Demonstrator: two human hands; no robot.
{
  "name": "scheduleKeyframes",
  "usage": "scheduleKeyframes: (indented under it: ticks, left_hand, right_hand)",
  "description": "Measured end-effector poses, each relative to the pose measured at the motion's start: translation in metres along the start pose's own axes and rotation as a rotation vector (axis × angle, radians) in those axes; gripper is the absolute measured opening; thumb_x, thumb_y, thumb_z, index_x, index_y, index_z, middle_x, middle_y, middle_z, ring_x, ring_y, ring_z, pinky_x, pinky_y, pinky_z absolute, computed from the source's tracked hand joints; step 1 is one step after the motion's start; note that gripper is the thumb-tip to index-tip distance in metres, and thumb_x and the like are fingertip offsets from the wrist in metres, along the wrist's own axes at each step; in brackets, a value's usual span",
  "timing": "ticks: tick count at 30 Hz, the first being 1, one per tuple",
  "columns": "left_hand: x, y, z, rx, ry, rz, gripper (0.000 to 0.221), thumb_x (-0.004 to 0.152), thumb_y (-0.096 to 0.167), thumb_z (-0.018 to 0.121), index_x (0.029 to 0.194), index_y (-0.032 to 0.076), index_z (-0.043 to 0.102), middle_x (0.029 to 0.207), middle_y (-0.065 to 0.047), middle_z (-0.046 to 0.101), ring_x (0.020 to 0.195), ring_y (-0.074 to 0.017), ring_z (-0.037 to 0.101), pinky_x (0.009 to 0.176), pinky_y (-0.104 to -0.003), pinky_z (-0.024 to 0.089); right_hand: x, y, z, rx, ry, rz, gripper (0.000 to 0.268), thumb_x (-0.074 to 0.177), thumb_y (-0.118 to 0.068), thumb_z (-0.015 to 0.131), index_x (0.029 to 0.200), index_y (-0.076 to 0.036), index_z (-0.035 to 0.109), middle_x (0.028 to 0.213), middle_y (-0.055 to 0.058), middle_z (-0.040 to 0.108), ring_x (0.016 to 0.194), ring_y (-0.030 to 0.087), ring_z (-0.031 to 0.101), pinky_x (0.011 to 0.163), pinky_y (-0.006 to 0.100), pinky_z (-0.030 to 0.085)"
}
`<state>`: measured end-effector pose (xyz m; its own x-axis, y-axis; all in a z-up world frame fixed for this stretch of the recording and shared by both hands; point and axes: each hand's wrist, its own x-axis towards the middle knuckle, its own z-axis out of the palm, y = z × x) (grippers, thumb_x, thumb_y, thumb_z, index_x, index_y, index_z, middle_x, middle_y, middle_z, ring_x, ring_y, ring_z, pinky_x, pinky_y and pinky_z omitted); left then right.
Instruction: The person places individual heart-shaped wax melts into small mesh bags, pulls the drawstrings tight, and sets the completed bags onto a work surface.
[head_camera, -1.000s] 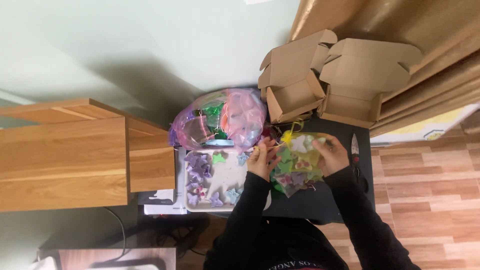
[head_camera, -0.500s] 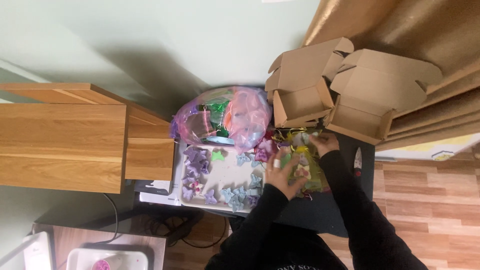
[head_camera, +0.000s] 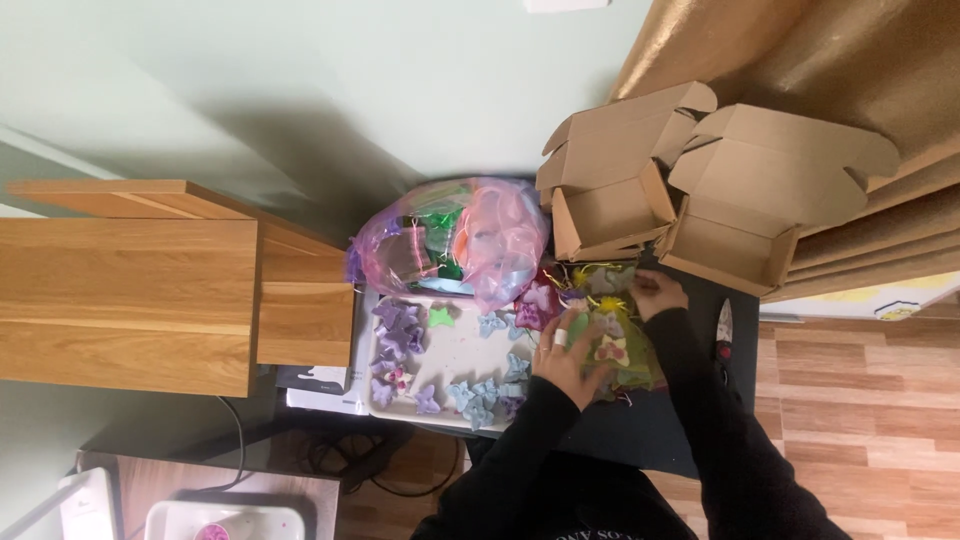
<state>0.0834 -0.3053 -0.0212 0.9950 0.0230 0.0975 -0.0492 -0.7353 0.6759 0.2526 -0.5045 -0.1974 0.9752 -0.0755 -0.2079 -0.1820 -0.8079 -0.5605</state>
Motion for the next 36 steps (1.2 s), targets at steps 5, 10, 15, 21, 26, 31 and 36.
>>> scheduleKeyframes:
  ticks: [5, 10, 15, 21, 26, 31, 36]
  left_hand:
    - [0.008, -0.018, -0.028, -0.078, -0.008, -0.093, 0.047, 0.092, 0.034, 0.073, 0.135, 0.020, 0.062, 0.123, -0.021, 0.067, 0.106, -0.0438, 0.065, 0.088, -0.051, 0.054]
    - [0.018, -0.044, -0.069, -0.155, 0.064, -0.170, 0.038, 0.094, 0.036, 0.070, 0.129, 0.021, 0.064, 0.098, -0.016, 0.076, 0.087, -0.0380, 0.073, 0.077, -0.049, 0.057]
    - [0.025, -0.074, -0.117, -0.094, 0.171, -0.306, 0.036, 0.090, 0.032, 0.074, 0.122, 0.017, 0.069, 0.104, -0.019, 0.073, 0.096, -0.0411, 0.069, 0.079, -0.050, 0.055]
    - [0.031, -0.154, -0.135, -0.083, 0.322, -0.204, 0.026, 0.093, 0.017, 0.068, 0.117, 0.010, 0.069, 0.127, -0.016, 0.069, 0.112, -0.0407, 0.064, 0.094, -0.047, 0.052]
    - [0.044, -0.228, -0.128, -0.106, 0.245, -0.307, 0.043, 0.092, 0.012, 0.061, 0.135, 0.009, 0.060, 0.122, -0.021, 0.069, 0.111, -0.0436, 0.065, 0.094, -0.051, 0.052]
    - [0.056, -0.265, -0.142, -0.063, 0.308, -0.270, 0.056, 0.087, 0.007, 0.064, 0.142, 0.007, 0.051, 0.127, -0.033, 0.061, 0.103, -0.0518, 0.063, 0.082, -0.055, 0.054]
    - [0.064, -0.239, -0.194, -0.106, 0.186, -0.417, 0.067, 0.088, 0.012, 0.064, 0.151, 0.017, 0.042, 0.123, -0.029, 0.064, 0.092, -0.0479, 0.069, 0.075, -0.053, 0.057]
  right_hand:
    - [-0.058, -0.060, -0.066, 0.295, -0.035, -0.066, 0.037, 0.090, -0.028, 0.071, 0.122, -0.009, 0.073, 0.110, 0.010, 0.078, 0.103, 0.020, 0.075, 0.091, 0.034, 0.056]
    - [-0.115, -0.130, -0.089, 0.415, -0.172, -0.206, 0.033, 0.095, -0.023, 0.068, 0.123, -0.008, 0.071, 0.117, 0.009, 0.077, 0.108, 0.015, 0.074, 0.093, 0.032, 0.057]
    - [-0.150, -0.216, -0.080, 0.471, -0.170, -0.444, 0.030, 0.094, -0.015, 0.069, 0.122, -0.003, 0.070, 0.115, 0.009, 0.078, 0.107, 0.016, 0.074, 0.093, 0.029, 0.055]
    - [-0.156, -0.271, -0.003, 0.714, -0.365, -0.398, 0.028, 0.095, -0.008, 0.067, 0.122, 0.000, 0.068, 0.116, 0.010, 0.075, 0.110, 0.015, 0.071, 0.094, 0.028, 0.055]
    - [-0.132, -0.295, 0.089, 0.851, -0.458, -0.364, 0.029, 0.097, -0.005, 0.064, 0.125, 0.001, 0.067, 0.124, 0.010, 0.072, 0.114, 0.014, 0.069, 0.100, 0.029, 0.053]
    - [-0.108, -0.347, 0.133, 0.832, -0.417, -0.361, 0.028, 0.096, -0.001, 0.062, 0.124, 0.000, 0.066, 0.131, 0.011, 0.069, 0.114, 0.016, 0.069, 0.099, 0.029, 0.055]
    - [-0.077, -0.396, 0.154, 0.513, -0.082, -0.571, 0.044, 0.084, 0.001, 0.061, 0.128, 0.001, 0.060, 0.140, 0.019, 0.060, 0.108, 0.031, 0.071, 0.091, 0.036, 0.057]
